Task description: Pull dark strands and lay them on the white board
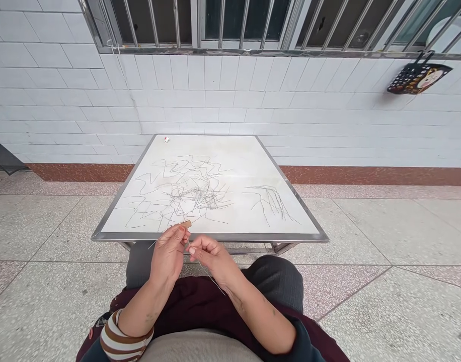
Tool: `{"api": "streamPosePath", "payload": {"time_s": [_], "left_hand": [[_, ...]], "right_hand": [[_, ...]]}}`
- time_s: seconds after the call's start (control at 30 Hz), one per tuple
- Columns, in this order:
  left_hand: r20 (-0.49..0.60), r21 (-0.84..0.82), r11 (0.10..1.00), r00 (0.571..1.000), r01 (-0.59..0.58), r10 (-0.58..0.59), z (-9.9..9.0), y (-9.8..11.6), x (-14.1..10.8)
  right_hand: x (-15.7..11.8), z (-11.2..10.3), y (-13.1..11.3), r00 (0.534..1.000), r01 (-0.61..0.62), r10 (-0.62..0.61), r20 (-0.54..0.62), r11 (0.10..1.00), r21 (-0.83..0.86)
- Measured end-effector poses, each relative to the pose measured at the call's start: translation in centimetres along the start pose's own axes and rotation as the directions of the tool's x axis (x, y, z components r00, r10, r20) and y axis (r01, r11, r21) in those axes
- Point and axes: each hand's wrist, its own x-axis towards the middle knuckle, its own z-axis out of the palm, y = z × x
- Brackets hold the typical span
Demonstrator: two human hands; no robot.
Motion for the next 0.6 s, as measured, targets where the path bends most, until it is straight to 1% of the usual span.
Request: {"api": "streamPosePath", "payload": {"time_s": [0.13,0.23,0.3,0.37,0.47,0.6], "left_hand": [[-0.009,-0.006,1.0,1.0,-0.001,0.001,0.1,0.1,0.2],[-0.037,-0.024,0.999,0.999,-0.037,0.036,0.0,0.4,0.6],[-0.036,-0.03,0.998,0.998,-0.05,0.049,0.0,0.8,0.8],[0.007,-0.006,1.0,1.0,-0.024,0.024,0.0,1.0,0.7],[0.096,0.075,0.997,0.995,0.028,-0.035,-0.1,1.2,0.2],[0.182,0.156,0.987,0.981,0.044,-0.073,-0.2,1.0,-0.4]], "right_hand": [[-0.2,0.0,0.2,0.999,-0.037,0.035,0.031,0.997,0.065],[-0.6,0.0,0.2,0.996,-0.068,0.062,0.061,0.992,0.105],[-0.7,0.0,0.2,0.995,-0.083,0.075,0.066,0.988,0.132],[-0.7,-0.1,0.1,0.996,-0.085,0.077,0.053,0.984,0.157],[-0.5,-0.4,0.0,0.997,-0.076,0.07,0.038,0.978,0.193],[-0.4,-0.9,0.0,0.997,-0.06,0.05,0.05,0.973,0.223]]}}
